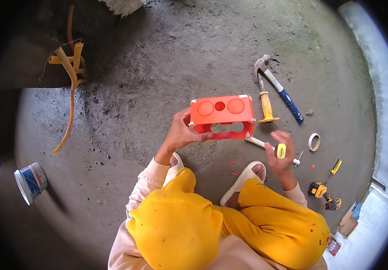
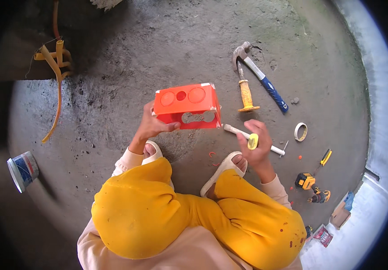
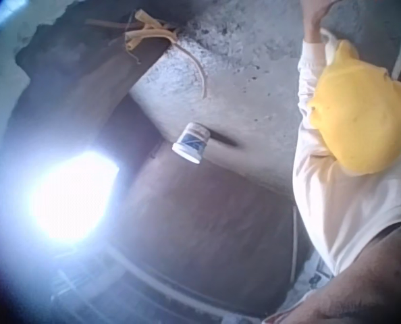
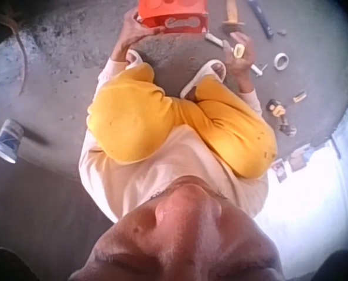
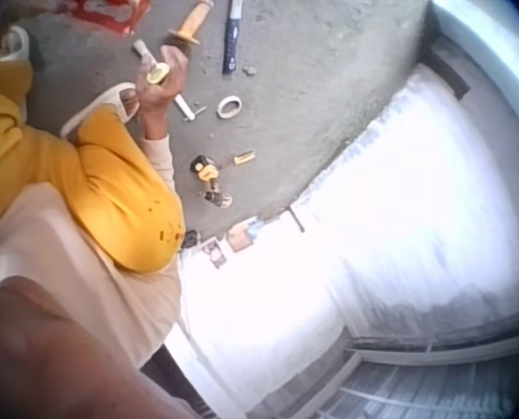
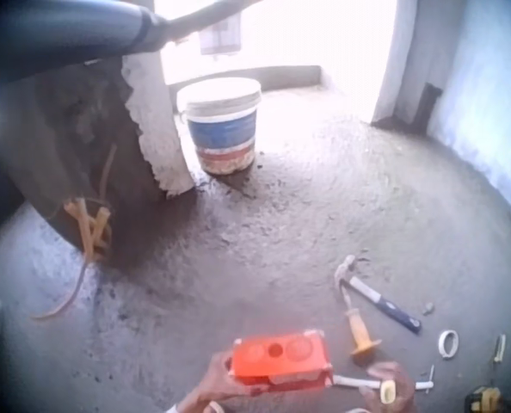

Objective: The person prepares a red plastic electrical junction box by using a knife and pliers to remove knockouts and trim edges, then attempts to fit the box into a recessed space in a concrete wall containing orange conduits.

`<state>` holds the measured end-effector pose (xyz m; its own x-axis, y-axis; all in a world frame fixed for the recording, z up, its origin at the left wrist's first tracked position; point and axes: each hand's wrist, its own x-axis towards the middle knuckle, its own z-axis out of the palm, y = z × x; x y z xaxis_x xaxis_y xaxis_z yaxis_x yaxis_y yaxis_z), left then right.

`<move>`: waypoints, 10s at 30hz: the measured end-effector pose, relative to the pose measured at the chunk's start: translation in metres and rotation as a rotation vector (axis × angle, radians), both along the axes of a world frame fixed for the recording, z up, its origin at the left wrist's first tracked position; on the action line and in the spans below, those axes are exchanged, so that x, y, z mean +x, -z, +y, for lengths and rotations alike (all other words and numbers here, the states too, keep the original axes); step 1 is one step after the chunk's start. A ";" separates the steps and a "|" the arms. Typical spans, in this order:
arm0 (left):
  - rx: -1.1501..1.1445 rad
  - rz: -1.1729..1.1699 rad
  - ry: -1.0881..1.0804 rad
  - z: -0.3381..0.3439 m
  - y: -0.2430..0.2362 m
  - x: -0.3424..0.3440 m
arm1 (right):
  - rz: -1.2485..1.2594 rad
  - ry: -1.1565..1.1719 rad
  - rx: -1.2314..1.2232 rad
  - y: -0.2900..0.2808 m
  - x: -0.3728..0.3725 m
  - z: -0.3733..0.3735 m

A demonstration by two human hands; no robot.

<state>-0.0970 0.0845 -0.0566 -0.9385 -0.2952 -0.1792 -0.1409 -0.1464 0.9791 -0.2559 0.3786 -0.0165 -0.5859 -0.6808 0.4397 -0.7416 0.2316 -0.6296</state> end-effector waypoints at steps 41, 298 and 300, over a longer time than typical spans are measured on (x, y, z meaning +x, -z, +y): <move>-0.455 0.138 -0.372 0.022 0.009 -0.007 | -0.281 0.915 0.612 0.113 0.092 0.287; -0.715 0.442 -0.205 0.037 0.115 -0.096 | -0.690 -0.134 0.952 -0.047 -0.017 -0.053; -0.712 0.435 -0.206 0.036 0.115 -0.096 | -0.691 -0.137 0.953 -0.048 -0.017 -0.054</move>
<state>-0.1926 0.1207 -0.1715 -0.7963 -0.3724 0.4767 0.2303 0.5421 0.8082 -0.2733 0.3247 0.0318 -0.3969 -0.6379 -0.6600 -0.3670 0.7694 -0.5229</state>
